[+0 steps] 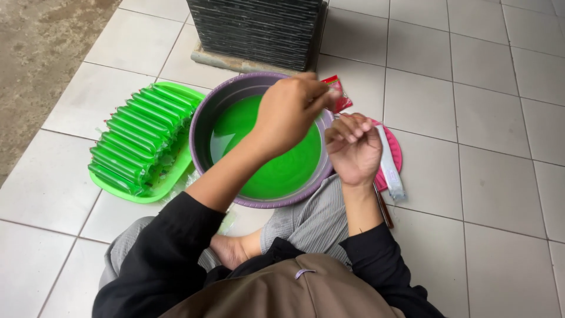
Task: Filling and sealing small plastic tubes with green liquid snacks using a funnel and ladle while sitting on the floor.
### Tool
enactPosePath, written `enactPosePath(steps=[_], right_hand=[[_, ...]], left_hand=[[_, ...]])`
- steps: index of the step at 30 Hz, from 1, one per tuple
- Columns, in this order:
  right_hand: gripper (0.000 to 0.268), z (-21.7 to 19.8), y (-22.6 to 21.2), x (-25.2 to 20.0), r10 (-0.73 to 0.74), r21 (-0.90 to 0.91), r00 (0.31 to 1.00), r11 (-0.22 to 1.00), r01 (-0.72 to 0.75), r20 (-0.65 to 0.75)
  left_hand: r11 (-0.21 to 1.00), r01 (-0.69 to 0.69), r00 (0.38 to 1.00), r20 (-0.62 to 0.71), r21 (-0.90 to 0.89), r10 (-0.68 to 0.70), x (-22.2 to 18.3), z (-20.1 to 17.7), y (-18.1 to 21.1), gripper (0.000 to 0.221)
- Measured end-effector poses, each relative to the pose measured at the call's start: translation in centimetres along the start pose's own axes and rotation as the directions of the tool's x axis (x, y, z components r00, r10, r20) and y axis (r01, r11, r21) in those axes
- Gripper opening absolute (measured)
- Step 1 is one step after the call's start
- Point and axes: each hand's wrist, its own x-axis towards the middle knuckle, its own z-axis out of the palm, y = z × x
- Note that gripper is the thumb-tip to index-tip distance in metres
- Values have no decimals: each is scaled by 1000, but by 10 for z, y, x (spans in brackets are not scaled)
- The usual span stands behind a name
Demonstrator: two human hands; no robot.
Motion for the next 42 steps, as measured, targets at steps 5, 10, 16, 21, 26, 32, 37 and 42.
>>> enactPosePath(steps=[5, 10, 16, 21, 26, 32, 37, 42], right_hand=[[22, -2, 56, -21, 161, 38, 987, 986, -162, 29], [19, -7, 37, -2, 179, 125, 983, 977, -171, -50], [20, -8, 69, -27, 154, 122, 987, 982, -147, -50], [15, -38, 22, -8, 89, -13, 993, 996, -91, -83], [12, -1, 46, -19, 98, 2, 995, 995, -98, 19], [16, 3, 34, -3, 81, 13, 989, 997, -80, -127], [13, 9, 46, -16, 83, 78, 997, 994, -82, -1], [11, 16, 55, -13, 100, 35, 990, 995, -97, -98]], left_hand=[[922, 60, 998, 10, -383, -61, -12, -2, 14, 26], [933, 148, 989, 34, -329, -145, -20, -2, 0, 24], [848, 180, 981, 28, -498, -192, -27, 4, 7, 28], [904, 149, 988, 33, -400, -148, -21, 7, 2, 24], [851, 189, 976, -2, -491, -218, -25, 6, -3, 27], [828, 194, 977, 26, -526, -213, -27, 11, -2, 26], [848, 248, 953, -38, -468, -299, -28, 17, -14, 27], [768, 179, 983, 73, -615, -170, -32, 5, 22, 24]])
